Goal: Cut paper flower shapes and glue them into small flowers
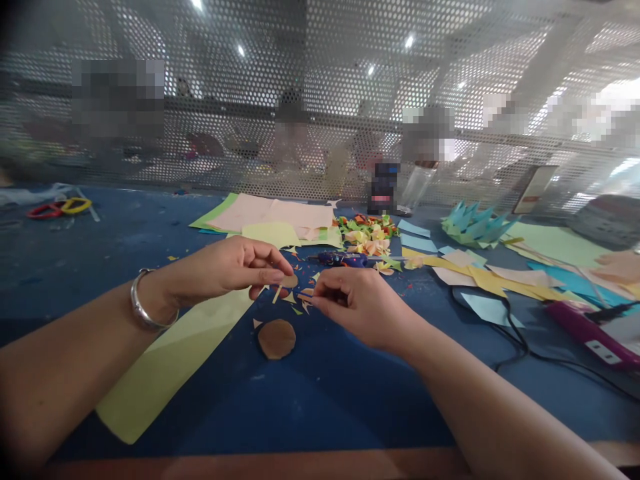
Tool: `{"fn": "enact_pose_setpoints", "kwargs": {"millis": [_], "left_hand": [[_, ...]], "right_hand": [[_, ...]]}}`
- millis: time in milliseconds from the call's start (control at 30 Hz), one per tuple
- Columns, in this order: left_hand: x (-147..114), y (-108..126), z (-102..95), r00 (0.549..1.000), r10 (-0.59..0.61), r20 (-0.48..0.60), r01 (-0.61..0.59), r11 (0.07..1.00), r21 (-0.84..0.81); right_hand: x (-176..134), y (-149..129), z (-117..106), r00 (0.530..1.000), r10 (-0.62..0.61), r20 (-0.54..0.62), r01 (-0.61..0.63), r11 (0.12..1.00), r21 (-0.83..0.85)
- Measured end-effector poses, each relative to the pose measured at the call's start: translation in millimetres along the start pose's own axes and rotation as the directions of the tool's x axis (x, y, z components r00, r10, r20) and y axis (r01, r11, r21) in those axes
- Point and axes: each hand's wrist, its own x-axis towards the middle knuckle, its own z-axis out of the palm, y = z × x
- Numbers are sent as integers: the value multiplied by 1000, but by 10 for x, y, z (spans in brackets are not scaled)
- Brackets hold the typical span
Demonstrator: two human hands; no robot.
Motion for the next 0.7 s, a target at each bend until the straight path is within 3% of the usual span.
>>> {"fn": "enact_pose_setpoints", "kwargs": {"millis": [367,700], "left_hand": [[2,-19,40,998,-44,-37,42,998,-43],[2,-66,14,999,-29,-26,27,999,-46]], "right_hand": [[6,-33,31,999,-36,-22,34,994,-105],[6,-68,49,999,46,14,-46,999,5]]}}
